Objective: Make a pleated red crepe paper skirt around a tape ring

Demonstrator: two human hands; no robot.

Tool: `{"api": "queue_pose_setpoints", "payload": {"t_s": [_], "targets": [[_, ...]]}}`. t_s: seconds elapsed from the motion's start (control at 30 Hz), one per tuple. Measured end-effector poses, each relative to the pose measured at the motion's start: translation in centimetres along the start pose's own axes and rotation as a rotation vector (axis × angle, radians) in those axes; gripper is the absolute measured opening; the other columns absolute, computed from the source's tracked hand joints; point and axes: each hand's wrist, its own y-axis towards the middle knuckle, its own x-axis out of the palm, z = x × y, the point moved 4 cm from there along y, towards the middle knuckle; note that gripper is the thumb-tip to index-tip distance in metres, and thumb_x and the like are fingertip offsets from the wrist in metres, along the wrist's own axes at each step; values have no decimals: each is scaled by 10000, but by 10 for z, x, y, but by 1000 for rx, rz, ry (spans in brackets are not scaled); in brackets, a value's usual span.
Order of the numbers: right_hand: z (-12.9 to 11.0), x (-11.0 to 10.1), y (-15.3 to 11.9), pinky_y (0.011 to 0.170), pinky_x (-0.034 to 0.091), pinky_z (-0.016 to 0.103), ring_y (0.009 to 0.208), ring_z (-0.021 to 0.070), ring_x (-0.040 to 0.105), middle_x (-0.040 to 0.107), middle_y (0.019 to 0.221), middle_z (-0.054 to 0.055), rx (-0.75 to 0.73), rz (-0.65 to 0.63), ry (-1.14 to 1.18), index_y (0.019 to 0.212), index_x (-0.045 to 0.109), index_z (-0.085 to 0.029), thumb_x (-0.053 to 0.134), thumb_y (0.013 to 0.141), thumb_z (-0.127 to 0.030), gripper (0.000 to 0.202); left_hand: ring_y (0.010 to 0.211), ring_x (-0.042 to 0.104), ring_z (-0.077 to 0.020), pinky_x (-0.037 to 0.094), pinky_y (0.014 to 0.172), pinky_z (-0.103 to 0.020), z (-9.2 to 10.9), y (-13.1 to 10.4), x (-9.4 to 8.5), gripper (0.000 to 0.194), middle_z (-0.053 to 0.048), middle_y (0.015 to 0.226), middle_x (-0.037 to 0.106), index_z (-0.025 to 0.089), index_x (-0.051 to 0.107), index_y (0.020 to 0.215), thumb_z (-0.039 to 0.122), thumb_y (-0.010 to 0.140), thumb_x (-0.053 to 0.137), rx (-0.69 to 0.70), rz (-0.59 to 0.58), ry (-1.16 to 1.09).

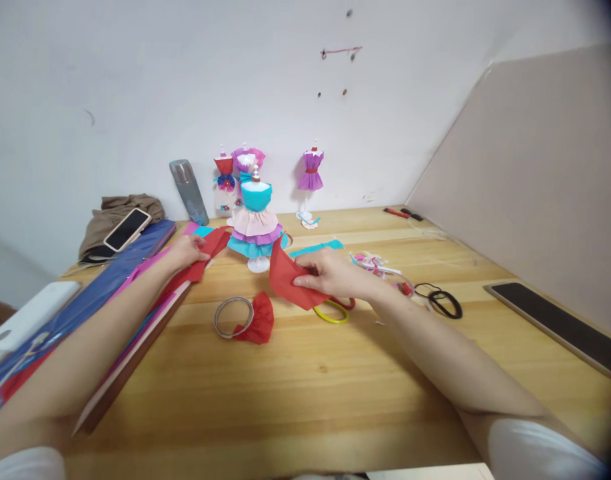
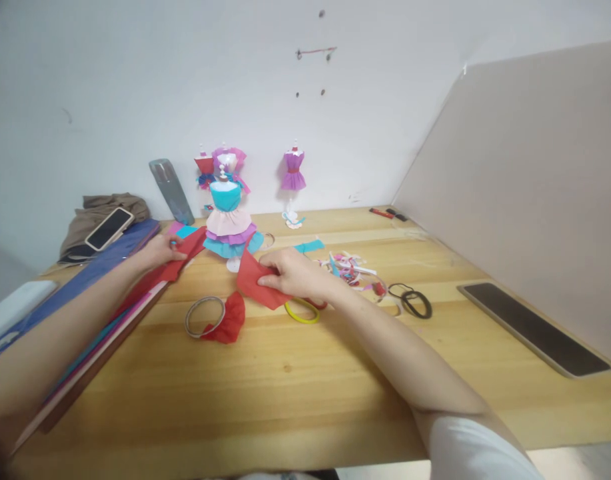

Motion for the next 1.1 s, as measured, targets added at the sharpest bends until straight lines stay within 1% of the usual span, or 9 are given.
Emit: {"api": "queue_pose_setpoints", "payload": {"t_s": [0.07, 0.17, 0.27, 0.4, 0.57, 0.63, 0.8, 0.97, 1.1], "targets": [[1, 2, 1, 630, 323, 259, 668, 142, 529, 618, 712, 9, 6, -11, -5, 738, 587, -167, 595, 852, -252, 142, 740, 694, -235, 519, 633, -283, -13, 4, -13, 493, -37, 772, 712, 155, 688, 1120, 345, 674, 781, -35, -27, 19], [3, 4, 2, 621, 324, 258, 664, 143, 525, 613, 705, 5, -5, -21, 30, 738, 584, -170, 593, 848, -257, 140, 658, 680, -230, 503, 577, -276, -26, 6, -18, 504, -24, 684, 678, 151, 697, 1095, 356, 648, 807, -78, -79, 67], [5, 6, 3, 612, 322, 253, 655, 139, 521, 603, 698, -2, -22, -28, 52, 741, 583, -172, 589, 845, -248, 129, 752, 691, -239, 539, 653, -303, -29, 4, -15, 463, -67, 793, 704, 147, 702, 1066, 354, 673, 831, -85, -112, 129], [7, 8, 4, 605, 309, 250, 648, 137, 510, 594, 690, -1, -25, -23, 44, 734, 578, -171, 598, 845, -249, 137, 982, 664, -211, 544, 888, -393, -30, 1, -16, 282, -82, 1081, 697, 152, 677, 1067, 371, 890, 698, -56, -108, 190], [8, 8, 5, 605, 292, 254, 643, 134, 498, 590, 691, -1, -18, -34, 0, 726, 564, -174, 600, 856, -260, 160, 923, 710, -287, 522, 798, -303, -41, 4, -28, 102, -80, 851, 741, 174, 722, 803, 272, 774, 713, -98, -54, 199], [8, 9, 5, 608, 287, 256, 644, 133, 496, 582, 693, -1, -17, -42, -27, 717, 551, -174, 600, 857, -259, 171, 912, 714, -305, 515, 770, -294, -43, 3, -28, 125, -103, 846, 749, 174, 721, 759, 294, 759, 687, -102, -30, 189], [7, 12, 6, 623, 299, 258, 671, 136, 509, 596, 738, 5, -28, -72, -60, 728, 541, -178, 593, 863, -255, 164, 967, 694, -339, 515, 784, -337, -33, -1, -10, 359, -163, 973, 747, 153, 721, 827, 499, 815, 626, -89, 16, 152], [5, 13, 4, 629, 303, 257, 676, 135, 508, 598, 752, 12, -45, -81, -77, 725, 530, -177, 584, 874, -247, 173, 1014, 663, -321, 499, 793, -344, -18, -2, 10, 328, -163, 1082, 721, 125, 708, 1053, 249, 750, 685, -40, 64, 72], [4, 13, 5, 634, 308, 249, 680, 130, 508, 594, 755, 11, -61, -103, -88, 721, 518, -175, 589, 873, -234, 177, 785, 661, -205, 484, 696, -281, -5, -3, 16, 419, -55, 832, 708, 123, 691, 1164, 206, 754, 670, 73, 4, -79]]}}
